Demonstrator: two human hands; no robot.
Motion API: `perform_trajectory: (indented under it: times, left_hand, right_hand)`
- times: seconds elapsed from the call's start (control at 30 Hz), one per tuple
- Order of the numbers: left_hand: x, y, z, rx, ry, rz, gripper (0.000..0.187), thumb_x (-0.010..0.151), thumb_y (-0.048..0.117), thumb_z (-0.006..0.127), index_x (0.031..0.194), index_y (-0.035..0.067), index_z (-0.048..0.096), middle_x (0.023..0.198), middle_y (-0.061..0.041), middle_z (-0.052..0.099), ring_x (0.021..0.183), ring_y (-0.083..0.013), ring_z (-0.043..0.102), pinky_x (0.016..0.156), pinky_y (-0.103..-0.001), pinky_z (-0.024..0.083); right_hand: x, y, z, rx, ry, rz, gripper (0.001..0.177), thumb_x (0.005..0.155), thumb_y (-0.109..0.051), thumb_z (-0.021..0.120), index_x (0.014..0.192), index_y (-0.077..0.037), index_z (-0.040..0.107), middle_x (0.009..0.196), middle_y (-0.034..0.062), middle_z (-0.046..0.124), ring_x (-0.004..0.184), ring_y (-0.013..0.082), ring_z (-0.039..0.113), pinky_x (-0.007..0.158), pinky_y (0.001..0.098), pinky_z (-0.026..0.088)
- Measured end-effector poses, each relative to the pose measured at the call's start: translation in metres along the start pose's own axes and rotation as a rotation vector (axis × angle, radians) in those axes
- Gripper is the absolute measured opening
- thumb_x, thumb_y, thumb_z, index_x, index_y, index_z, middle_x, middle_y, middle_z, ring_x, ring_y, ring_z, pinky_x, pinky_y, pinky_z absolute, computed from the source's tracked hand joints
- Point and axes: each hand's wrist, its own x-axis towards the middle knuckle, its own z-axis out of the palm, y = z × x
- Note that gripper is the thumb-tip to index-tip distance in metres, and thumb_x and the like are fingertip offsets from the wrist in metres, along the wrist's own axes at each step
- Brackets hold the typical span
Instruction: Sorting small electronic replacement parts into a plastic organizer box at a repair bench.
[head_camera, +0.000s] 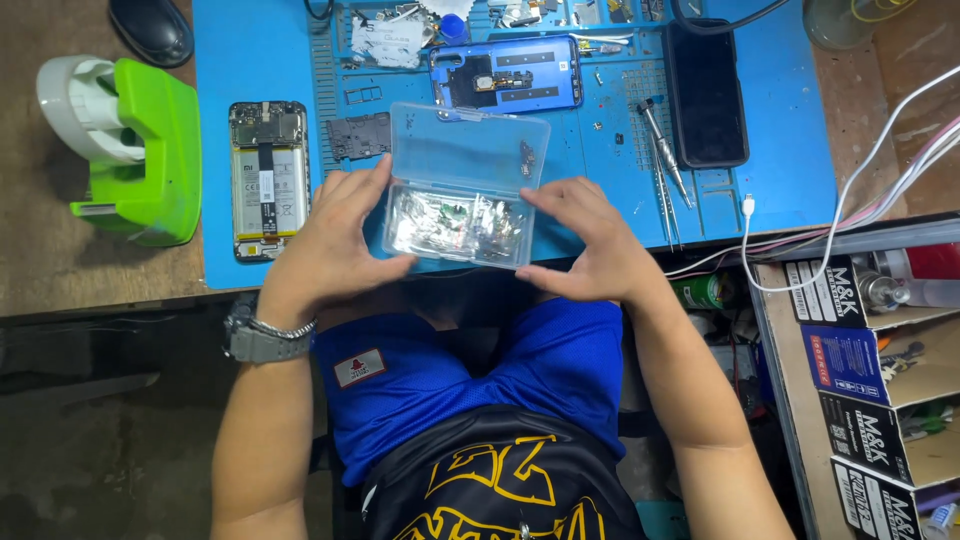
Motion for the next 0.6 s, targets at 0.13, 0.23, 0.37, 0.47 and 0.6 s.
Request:
perform_trajectory:
  times: [0.13, 0.23, 0.37, 0.47, 0.6]
  left_hand:
    - [0.015, -0.011, -0.011, -0.004, -0.064, -0.025, 0.102, 0.066, 0.028, 0.09, 0.154, -0.001, 0.047, 0.133, -0.018, 0.065, 0.119, -0.0379, 0.057, 0.098, -0.048, 0.042]
    - [0.027, -0.005, -0.02, 0.017, -0.149, -0.051, 0.097, 0.064, 0.013, 0.078, 0.156, 0.004, 0.047, 0.136, -0.014, 0.065, 0.123, -0.0369, 0.055, 0.103, -0.048, 0.041]
    - [0.034, 0.011, -0.033, 0.022, -0.189, -0.054, 0.086, 0.067, -0.008, 0.064, 0.152, 0.0, 0.052, 0.137, -0.022, 0.064, 0.126, -0.0423, 0.055, 0.106, -0.051, 0.042]
    - [0.032, 0.021, -0.041, 0.026, -0.166, -0.038, 0.083, 0.068, -0.017, 0.058, 0.149, -0.002, 0.053, 0.139, -0.025, 0.062, 0.13, -0.0459, 0.054, 0.107, -0.054, 0.044]
    - [0.027, 0.024, -0.045, 0.043, -0.113, -0.013, 0.077, 0.071, -0.024, 0.054, 0.145, -0.005, 0.056, 0.138, -0.027, 0.062, 0.13, -0.0477, 0.055, 0.108, -0.054, 0.045]
  right_hand:
    - [-0.009, -0.018, 0.025, -0.037, 0.096, -0.077, 0.068, 0.077, -0.027, 0.093, 0.134, -0.002, 0.066, 0.106, 0.0163, 0.067, 0.098, 0.04, 0.066, 0.095, 0.0525, 0.051]
    - [-0.023, -0.021, 0.061, -0.153, 0.286, -0.125, 0.066, 0.076, -0.031, 0.094, 0.128, 0.002, 0.069, 0.103, 0.0172, 0.067, 0.094, 0.0392, 0.067, 0.094, 0.0512, 0.053]
    - [-0.034, -0.028, 0.107, -0.303, 0.493, -0.118, 0.049, 0.075, -0.022, 0.094, 0.115, 0.0, 0.076, 0.091, 0.0098, 0.068, 0.082, 0.0285, 0.067, 0.094, 0.0453, 0.056]
    - [-0.034, -0.041, 0.124, -0.327, 0.53, -0.136, 0.038, 0.08, -0.014, 0.089, 0.113, 0.0, 0.077, 0.091, 0.0091, 0.071, 0.079, 0.0246, 0.068, 0.097, 0.0455, 0.055]
    - [-0.032, -0.052, 0.132, -0.296, 0.501, -0.17, 0.035, 0.084, -0.008, 0.082, 0.117, 0.002, 0.075, 0.097, 0.0125, 0.074, 0.079, 0.0246, 0.069, 0.102, 0.0497, 0.05]
